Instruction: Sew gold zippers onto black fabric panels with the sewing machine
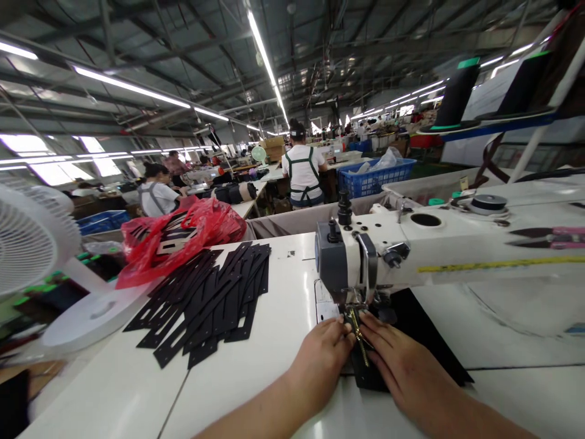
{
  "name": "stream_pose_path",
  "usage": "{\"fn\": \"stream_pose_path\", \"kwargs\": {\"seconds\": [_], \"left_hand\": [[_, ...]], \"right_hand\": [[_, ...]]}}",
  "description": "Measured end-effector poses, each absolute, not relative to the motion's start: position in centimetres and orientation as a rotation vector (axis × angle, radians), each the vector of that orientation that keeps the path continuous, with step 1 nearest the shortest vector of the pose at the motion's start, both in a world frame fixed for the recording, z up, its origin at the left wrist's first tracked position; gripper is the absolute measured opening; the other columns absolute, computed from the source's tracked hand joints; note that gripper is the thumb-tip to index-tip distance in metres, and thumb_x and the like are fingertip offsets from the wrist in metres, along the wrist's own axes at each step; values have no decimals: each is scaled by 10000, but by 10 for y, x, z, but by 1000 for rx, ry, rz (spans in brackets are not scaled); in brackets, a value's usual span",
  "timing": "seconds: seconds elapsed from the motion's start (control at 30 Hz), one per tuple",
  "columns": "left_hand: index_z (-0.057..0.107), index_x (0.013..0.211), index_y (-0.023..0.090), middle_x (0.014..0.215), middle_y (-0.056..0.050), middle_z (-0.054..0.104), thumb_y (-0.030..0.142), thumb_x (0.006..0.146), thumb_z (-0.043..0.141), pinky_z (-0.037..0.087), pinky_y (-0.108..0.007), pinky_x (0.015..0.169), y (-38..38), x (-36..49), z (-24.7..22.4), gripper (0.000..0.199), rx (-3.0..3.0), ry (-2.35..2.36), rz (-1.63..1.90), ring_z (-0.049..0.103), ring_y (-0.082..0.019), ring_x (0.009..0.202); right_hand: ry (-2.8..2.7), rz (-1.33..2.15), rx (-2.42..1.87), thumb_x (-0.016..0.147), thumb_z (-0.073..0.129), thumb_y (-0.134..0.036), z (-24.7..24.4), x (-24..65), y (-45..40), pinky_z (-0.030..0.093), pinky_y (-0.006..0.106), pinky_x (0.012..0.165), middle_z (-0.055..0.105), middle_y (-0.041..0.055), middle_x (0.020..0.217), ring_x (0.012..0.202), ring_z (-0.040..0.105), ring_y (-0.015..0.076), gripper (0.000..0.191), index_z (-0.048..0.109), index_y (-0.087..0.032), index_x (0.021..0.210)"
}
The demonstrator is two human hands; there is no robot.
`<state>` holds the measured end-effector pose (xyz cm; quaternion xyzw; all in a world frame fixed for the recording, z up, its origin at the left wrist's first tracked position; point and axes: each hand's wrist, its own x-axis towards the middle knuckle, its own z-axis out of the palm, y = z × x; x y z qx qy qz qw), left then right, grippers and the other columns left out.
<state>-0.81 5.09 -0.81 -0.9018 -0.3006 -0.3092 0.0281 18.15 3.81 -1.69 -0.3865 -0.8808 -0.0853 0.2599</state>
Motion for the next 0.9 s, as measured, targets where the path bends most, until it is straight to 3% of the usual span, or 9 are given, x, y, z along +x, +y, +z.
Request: {"fn": "stream_pose_path", "kwargs": {"seconds": [0.2,0.4,0.47,0.57,0.77,0.9], "left_hand": [[612,969,148,910,-97,590,195,936,389,536,-334,768,62,-9,-15,231,-2843,-1116,-848,584,-202,870],[617,926,138,906,-98,583,162,891,441,520,-327,769,63,-9,-12,181,-2869,-1177,-785,568,-206,855],[610,935,128,922,-108,585,138,847,475,505,-358,825,60,-10,-9,162,-2877,-1143,-733,564,-223,886],[559,1109,144,1006,-113,577,139,810,514,419,-423,966,54,-10,-7,303,-2851,-1062,-673,539,-244,995],[517,1192,192,1074,-102,550,162,804,551,387,-410,990,49,-9,-7,391,-2813,-1078,-564,504,-247,1056],[499,1222,180,1092,-110,538,159,801,548,363,-414,1006,51,-9,-6,425,-2817,-1055,-519,489,-254,1072]], "right_hand": [[-2331,-117,-1076,838,358,-85,-14,177,53,522,352,843,649,107,1065,968,617,203,366,585,-133,1122],[-2275,-149,-1169,874,376,-114,-6,173,60,505,347,770,651,98,913,872,610,216,264,632,-174,890],[-2273,-184,-1183,850,398,-89,-6,172,63,498,352,741,651,97,868,825,608,224,248,629,-176,823],[-2286,-208,-1193,824,395,-54,-10,174,72,491,329,700,655,74,798,753,609,210,266,626,-180,782],[-2180,-149,-1424,830,527,-310,-21,179,81,483,289,618,665,73,762,704,628,209,188,646,-168,797],[-2098,-79,-1649,818,518,-307,-21,171,87,445,263,530,658,51,658,620,633,198,218,649,-183,697]]}}
